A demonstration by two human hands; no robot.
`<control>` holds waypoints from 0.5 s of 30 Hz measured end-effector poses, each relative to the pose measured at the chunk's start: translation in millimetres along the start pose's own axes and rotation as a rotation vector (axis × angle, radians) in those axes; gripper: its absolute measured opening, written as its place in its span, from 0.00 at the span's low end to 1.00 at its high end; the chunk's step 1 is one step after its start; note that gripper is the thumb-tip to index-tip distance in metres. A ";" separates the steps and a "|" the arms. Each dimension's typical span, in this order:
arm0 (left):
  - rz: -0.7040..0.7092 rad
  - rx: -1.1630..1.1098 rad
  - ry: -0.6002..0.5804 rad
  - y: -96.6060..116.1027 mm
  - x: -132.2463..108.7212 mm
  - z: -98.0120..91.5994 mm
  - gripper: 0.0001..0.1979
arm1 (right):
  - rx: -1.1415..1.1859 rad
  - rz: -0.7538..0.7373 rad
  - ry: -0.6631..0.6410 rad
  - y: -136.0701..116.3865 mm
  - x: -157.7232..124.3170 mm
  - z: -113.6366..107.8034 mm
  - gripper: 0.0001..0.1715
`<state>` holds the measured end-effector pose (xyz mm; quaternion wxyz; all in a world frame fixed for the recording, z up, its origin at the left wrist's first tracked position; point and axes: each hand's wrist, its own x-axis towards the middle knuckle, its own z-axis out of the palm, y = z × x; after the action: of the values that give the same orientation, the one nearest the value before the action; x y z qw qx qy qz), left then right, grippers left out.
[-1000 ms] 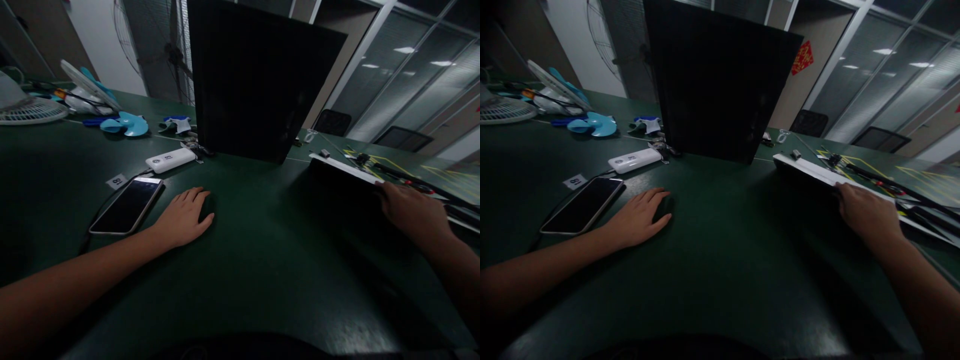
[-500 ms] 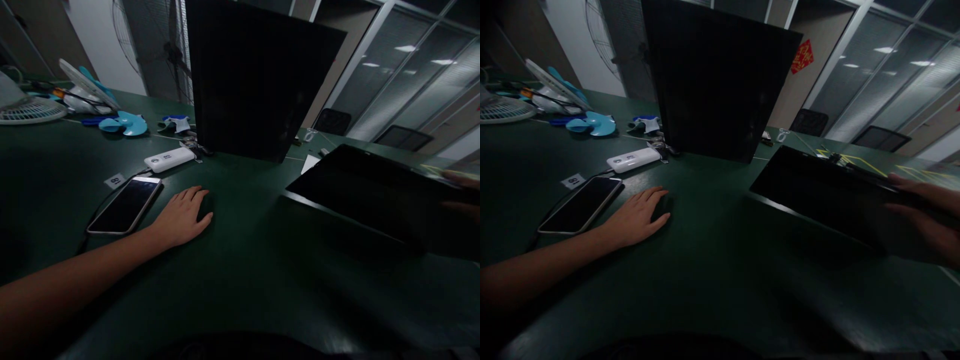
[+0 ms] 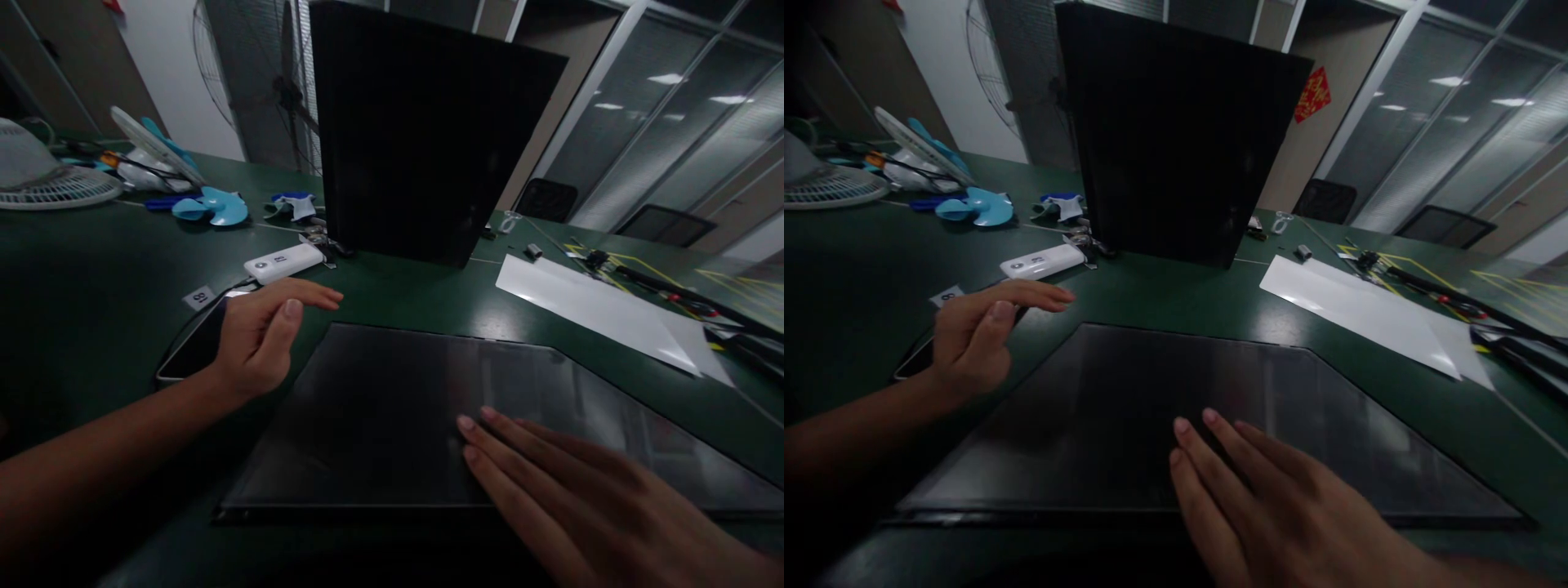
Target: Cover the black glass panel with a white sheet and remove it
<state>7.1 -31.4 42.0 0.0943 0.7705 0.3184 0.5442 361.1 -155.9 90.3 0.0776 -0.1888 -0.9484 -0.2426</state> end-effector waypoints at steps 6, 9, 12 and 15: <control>0.033 0.247 -0.624 -5.0 0.2 3.6 0.18 | 0.041 0.044 -0.183 -10.0 46.6 62.1 0.30; -0.065 0.396 -0.827 -19.5 -10.2 10.5 0.21 | 0.224 0.055 -0.343 16.6 66.6 74.5 0.35; -0.063 0.448 -0.902 -34.0 -20.1 15.5 0.28 | 0.400 0.155 -0.257 60.4 79.2 57.4 0.30; -0.063 0.446 -0.957 -41.3 -23.2 17.4 0.32 | 0.489 0.440 0.120 113.6 64.5 20.8 0.31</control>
<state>2.0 -9.5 -3.1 0.0792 0.9241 0.3708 0.0477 345.8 -32.9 136.5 0.2266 -0.3502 -0.9089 0.0041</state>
